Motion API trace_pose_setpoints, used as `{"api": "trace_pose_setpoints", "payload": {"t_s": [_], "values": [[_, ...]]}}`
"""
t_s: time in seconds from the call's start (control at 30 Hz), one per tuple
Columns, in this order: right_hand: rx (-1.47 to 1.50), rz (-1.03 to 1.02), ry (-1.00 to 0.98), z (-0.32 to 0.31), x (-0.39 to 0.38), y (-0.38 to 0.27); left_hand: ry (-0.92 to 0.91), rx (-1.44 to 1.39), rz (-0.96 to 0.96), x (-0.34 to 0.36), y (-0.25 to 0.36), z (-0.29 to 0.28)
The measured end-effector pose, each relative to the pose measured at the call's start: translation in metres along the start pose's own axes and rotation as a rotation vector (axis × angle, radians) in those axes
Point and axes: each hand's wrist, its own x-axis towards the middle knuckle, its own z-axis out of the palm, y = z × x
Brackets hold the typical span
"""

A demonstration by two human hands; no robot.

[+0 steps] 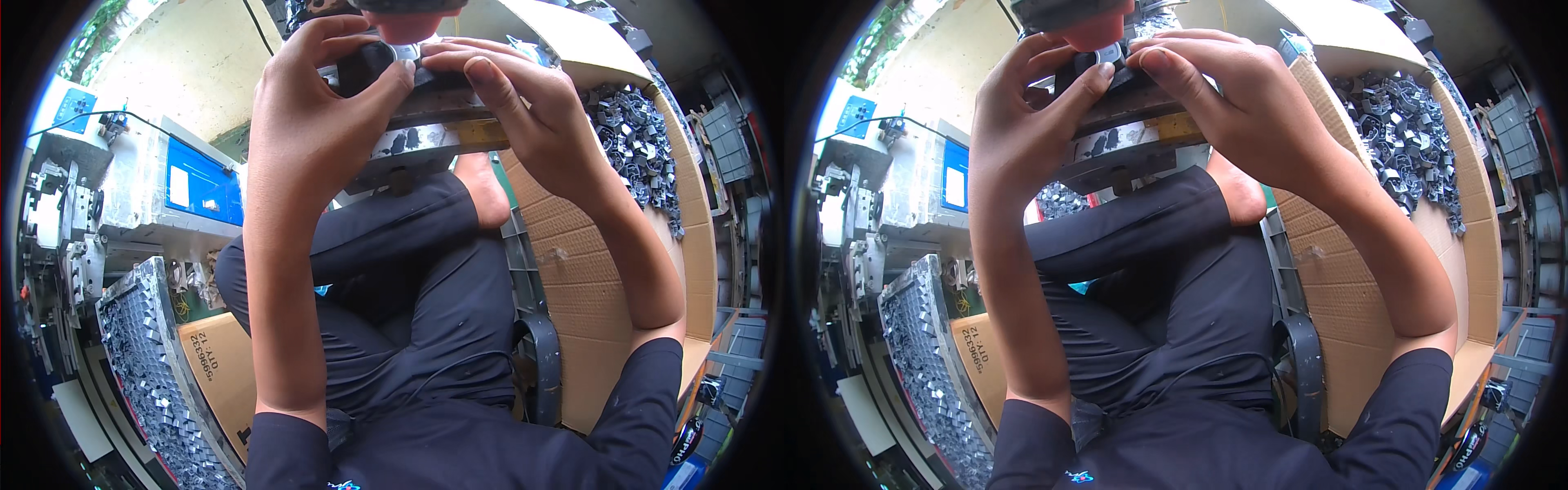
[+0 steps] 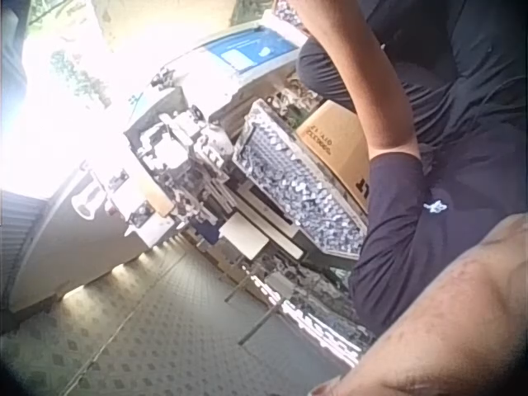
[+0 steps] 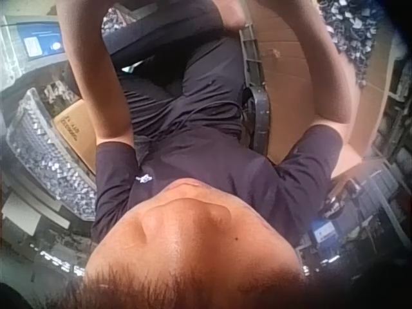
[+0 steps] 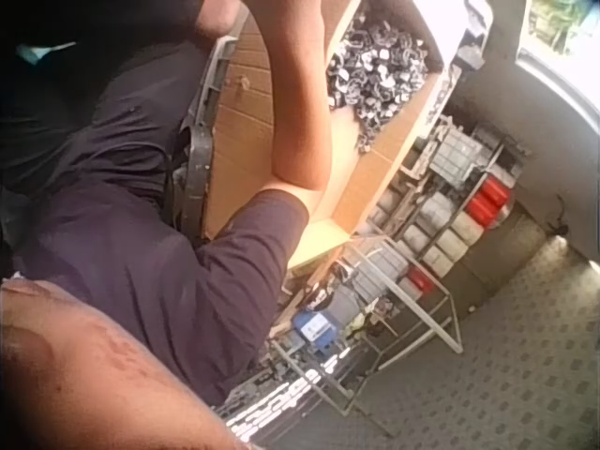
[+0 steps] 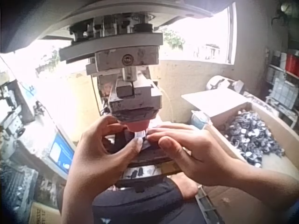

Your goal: Operating a pad printing machine to apply icons onto small plastic automotive parts.

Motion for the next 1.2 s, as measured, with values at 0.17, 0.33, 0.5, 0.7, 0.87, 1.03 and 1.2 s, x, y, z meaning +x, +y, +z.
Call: {"api": "trace_pose_setpoints", "payload": {"t_s": [0.17, 0.33, 0.5, 0.7, 0.87, 1.03, 1.2], "values": [[-0.02, -0.006, -0.002, -0.0011, 0.0009, 0.0, -0.003, 0.038, 0.06, 0.0003, -0.0037, 0.0008], [0.008, 0.006, -0.007, -0.0017, 0.0023, -0.0014, 0.023, 0.112, 0.048, -0.0001, -0.0008, 0.0008], [0.026, 0.015, -0.006, -0.0005, 0.0001, 0.0019, 0.03, 0.069, 0.035, -0.0005, -0.0018, 0.0024], [0.01, 0.012, -0.006, -0.0013, 0.0001, 0.0007, 0.029, 0.074, 0.036, -0.0014, -0.0024, 0.0018], [0.001, 0.011, -0.011, -0.0013, 0.0004, -0.0005, 0.025, 0.085, 0.043, -0.0015, -0.003, 0.0013], [-0.006, 0.001, -0.02, -0.0018, 0.0004, -0.0002, 0.03, 0.068, 0.036, -0.0024, -0.0012, 0.0017], [-0.016, 0.005, -0.011, -0.0011, 0.0, 0.0008, 0.034, 0.078, 0.046, -0.0027, -0.0017, 0.0018]]}}
